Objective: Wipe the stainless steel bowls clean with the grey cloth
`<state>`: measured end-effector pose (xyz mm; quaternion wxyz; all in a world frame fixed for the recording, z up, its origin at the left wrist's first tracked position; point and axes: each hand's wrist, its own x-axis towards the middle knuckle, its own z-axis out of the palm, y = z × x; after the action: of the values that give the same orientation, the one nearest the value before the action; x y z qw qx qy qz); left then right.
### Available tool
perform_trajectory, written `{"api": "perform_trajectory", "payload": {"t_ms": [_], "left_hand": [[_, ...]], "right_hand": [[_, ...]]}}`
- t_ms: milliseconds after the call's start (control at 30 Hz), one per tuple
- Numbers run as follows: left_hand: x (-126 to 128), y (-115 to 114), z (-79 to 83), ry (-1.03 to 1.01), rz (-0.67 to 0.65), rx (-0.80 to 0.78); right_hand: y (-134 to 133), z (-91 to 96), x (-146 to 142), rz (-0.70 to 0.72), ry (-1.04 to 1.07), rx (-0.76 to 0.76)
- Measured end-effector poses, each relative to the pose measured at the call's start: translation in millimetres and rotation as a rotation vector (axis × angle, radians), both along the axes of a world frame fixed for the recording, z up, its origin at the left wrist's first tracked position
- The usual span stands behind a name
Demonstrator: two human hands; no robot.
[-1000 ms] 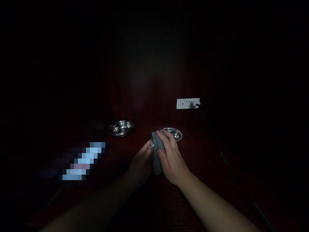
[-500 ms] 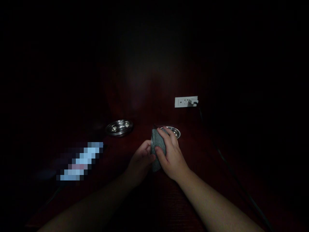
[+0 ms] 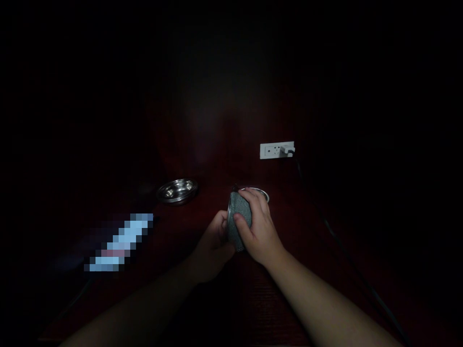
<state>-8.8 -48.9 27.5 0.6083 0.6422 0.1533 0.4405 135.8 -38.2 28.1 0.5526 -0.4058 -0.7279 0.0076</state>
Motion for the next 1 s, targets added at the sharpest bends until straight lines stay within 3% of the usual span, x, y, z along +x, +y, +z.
{"api": "perform_trajectory", "payload": {"t_ms": [200,333,433,800,1000], "left_hand": [[0.3,0.0,-1.7,0.084,0.017,0.074],[1.0,-0.4,-1.9,0.041,-0.043,0.035],[0.9,1.0,-3.6,-0.029,-0.077,-0.01],[1.6,0.8,-6.5,-0.023,-0.046,0.055],[2.6,3.7,-9.3,-0.026,0.004,0.073]], "right_hand": [[-0.8,3.6,-0.3,-0.022,0.047,-0.012],[0.0,4.0,1.0,-0.033,0.05,-0.016],[1.3,2.6,1.9,-0.029,0.029,0.032],[-3.2,3.8,2.5,0.011,0.001,0.303],[0.3,5.6,8.5,0.126,-0.121,0.195]]}}
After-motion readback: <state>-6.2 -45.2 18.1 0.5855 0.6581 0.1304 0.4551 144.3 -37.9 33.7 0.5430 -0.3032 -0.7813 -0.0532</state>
